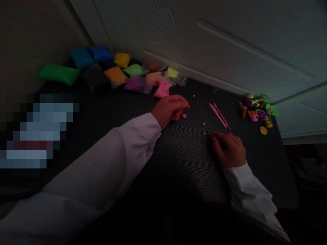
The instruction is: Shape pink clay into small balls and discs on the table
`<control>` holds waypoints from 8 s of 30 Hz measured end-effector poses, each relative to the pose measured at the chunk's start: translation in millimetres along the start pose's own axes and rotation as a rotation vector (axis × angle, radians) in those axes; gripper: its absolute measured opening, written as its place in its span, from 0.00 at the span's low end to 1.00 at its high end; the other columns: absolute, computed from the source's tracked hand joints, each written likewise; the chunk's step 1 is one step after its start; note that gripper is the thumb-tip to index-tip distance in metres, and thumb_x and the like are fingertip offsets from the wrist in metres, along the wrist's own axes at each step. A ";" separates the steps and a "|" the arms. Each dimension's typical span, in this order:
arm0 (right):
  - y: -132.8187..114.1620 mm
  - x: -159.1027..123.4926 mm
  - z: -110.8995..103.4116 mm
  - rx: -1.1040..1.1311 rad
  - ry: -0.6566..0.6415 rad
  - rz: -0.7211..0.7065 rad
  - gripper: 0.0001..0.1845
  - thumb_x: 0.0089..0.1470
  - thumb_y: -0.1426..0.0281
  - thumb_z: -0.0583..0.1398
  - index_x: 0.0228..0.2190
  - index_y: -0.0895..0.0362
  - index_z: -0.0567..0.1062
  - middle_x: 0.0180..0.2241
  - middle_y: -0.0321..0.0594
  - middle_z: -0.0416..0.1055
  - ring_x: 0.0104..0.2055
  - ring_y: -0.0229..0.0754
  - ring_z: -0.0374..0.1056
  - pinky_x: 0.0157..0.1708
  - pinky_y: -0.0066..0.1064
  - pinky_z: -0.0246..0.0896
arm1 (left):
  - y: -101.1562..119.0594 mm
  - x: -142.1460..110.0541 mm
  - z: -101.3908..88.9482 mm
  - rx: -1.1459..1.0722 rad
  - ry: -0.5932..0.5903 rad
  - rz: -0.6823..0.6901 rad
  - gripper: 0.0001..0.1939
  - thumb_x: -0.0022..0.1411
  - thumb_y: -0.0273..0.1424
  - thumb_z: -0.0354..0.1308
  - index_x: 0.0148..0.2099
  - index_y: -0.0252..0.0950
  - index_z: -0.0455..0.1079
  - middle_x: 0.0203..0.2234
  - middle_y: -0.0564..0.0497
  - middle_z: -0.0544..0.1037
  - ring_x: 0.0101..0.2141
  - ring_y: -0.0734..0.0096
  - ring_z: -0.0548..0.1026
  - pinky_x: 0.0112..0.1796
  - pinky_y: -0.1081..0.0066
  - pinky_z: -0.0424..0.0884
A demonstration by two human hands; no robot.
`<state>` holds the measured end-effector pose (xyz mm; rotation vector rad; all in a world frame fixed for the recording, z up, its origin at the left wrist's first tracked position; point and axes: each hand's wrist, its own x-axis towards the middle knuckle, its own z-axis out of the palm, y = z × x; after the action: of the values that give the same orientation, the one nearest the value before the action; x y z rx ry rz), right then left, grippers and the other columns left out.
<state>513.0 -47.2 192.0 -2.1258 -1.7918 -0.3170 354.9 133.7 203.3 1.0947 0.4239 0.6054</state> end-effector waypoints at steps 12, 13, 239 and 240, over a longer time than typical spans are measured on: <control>1.4 5.5 4.5 -0.008 -0.059 0.005 0.11 0.47 0.66 0.54 0.33 0.54 0.73 0.26 0.36 0.70 0.29 0.36 0.64 0.32 0.30 0.52 | -1.3 0.4 -0.3 0.016 0.004 -0.007 0.05 0.53 0.26 0.50 0.27 0.29 0.62 0.08 0.59 0.57 0.11 0.87 0.54 0.15 0.81 0.48; 1.7 5.4 4.6 -0.010 -0.061 0.010 0.11 0.48 0.65 0.53 0.32 0.54 0.73 0.25 0.36 0.70 0.29 0.36 0.64 0.32 0.30 0.52 | -1.4 0.3 -0.3 0.010 0.002 -0.004 0.04 0.52 0.26 0.51 0.27 0.29 0.63 0.08 0.59 0.57 0.11 0.86 0.54 0.15 0.81 0.48; -2.2 1.6 -7.5 0.047 -0.086 0.013 0.12 0.48 0.67 0.52 0.33 0.56 0.72 0.25 0.38 0.68 0.28 0.37 0.61 0.32 0.31 0.53 | 0.6 -0.5 0.6 -0.003 -0.004 0.008 0.04 0.52 0.24 0.50 0.27 0.30 0.62 0.09 0.59 0.57 0.11 0.86 0.54 0.14 0.81 0.47; -2.2 1.6 -7.5 0.051 -0.093 0.011 0.12 0.47 0.67 0.52 0.32 0.56 0.72 0.26 0.38 0.68 0.28 0.37 0.61 0.32 0.32 0.53 | 0.8 -0.6 0.6 -0.001 -0.005 0.007 0.04 0.52 0.24 0.50 0.27 0.30 0.62 0.09 0.59 0.57 0.11 0.86 0.54 0.14 0.81 0.47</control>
<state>511.5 -48.4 199.7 -2.1464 -1.8184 -0.1706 354.6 133.1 204.2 1.0969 0.4155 0.6083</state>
